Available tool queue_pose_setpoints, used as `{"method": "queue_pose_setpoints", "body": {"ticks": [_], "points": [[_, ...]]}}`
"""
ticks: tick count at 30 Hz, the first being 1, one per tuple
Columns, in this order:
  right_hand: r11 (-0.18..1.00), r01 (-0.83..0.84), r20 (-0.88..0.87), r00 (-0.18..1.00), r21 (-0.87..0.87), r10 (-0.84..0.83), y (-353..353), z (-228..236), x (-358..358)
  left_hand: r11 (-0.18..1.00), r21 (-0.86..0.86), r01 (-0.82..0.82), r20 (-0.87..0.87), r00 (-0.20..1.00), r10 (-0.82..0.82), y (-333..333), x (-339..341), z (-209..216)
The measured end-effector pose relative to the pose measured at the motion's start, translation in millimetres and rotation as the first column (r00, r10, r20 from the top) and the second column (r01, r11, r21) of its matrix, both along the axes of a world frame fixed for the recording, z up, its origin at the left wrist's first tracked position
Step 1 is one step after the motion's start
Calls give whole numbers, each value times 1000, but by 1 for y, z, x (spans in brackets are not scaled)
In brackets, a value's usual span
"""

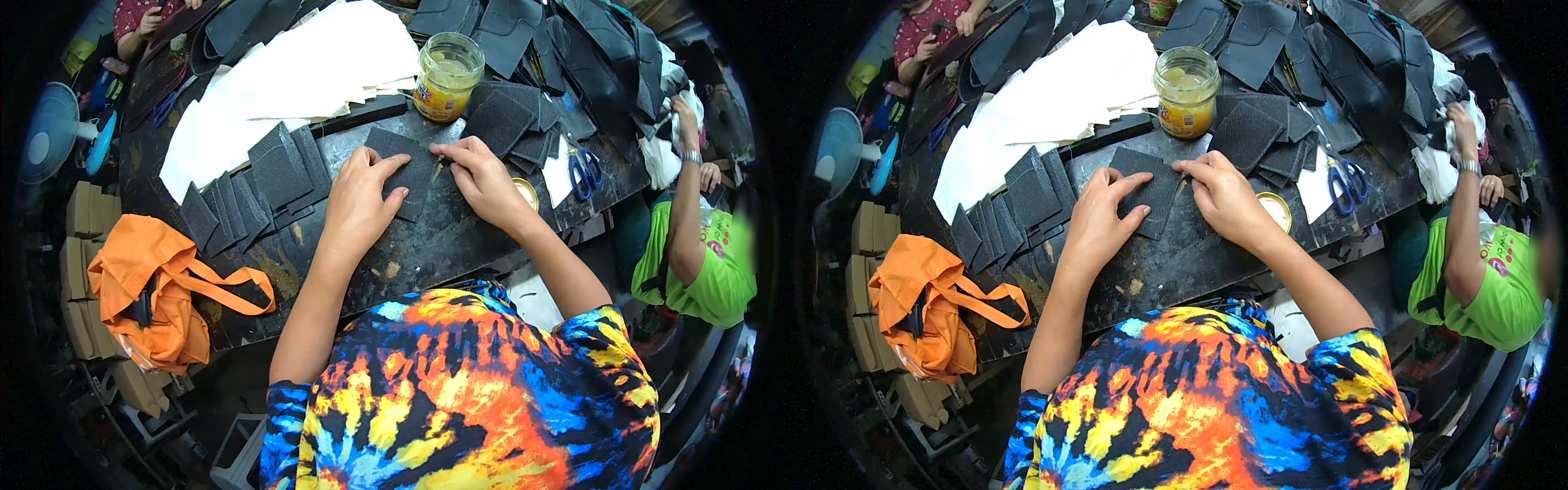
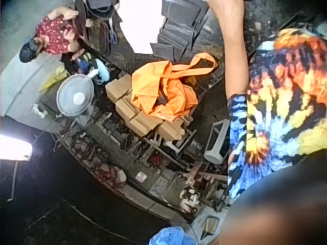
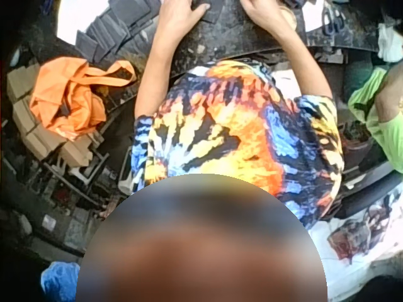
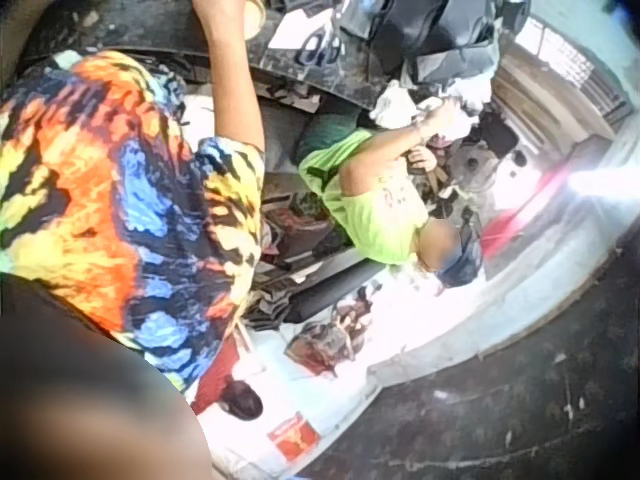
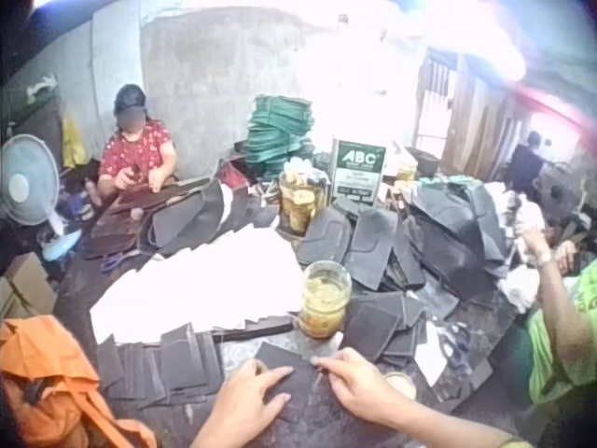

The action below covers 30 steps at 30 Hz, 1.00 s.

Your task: The person repeatedly assembles small sandwiches by placing a white bread slice on the table, spreading a yellow paste from a jar onto the bread, and topping it with a dark rectangular slice. The assembled sandwiches are stacked on the table. Another person is visible in the background working separately.

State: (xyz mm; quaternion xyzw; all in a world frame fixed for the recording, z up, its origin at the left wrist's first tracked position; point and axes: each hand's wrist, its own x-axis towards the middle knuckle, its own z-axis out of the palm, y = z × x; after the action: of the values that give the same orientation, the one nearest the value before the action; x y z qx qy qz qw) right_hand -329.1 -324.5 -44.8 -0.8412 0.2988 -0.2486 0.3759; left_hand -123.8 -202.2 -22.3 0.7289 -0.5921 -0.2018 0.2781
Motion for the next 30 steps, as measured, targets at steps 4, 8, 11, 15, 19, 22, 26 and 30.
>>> {"method": "queue_pose_setpoints", "body": {"ticks": [4,8,11,15,19,22,26,30], "points": [[976,-45,-53,998,-213,35,13,0,2,999,-43,8,23,1000,-7,1,0,-2],[908,-232,-85,973,-348,216,44,6,-7,997,-75,9,-12,1000,-10,1,2,-5],[877,-312,-127,950,-366,285,52,6,-11,999,-35,-1,-29,1000,0,0,2,-6],[890,-274,-96,962,-364,257,52,7,-11,999,-31,-9,-51,999,7,0,1,-5],[887,-345,-125,939,-306,322,47,15,-10,999,-16,-27,-52,998,27,-1,0,-5],[935,-192,-15,980,-297,197,29,16,-5,999,-38,-28,-28,999,27,0,-1,-6],[922,-53,-107,994,-382,13,3,4,0,997,-69,-26,-14,1000,25,-1,-1,-9],[929,-143,-89,989,-341,120,3,4,-4,987,-157,-23,-41,999,16,0,-7,-6]]}}
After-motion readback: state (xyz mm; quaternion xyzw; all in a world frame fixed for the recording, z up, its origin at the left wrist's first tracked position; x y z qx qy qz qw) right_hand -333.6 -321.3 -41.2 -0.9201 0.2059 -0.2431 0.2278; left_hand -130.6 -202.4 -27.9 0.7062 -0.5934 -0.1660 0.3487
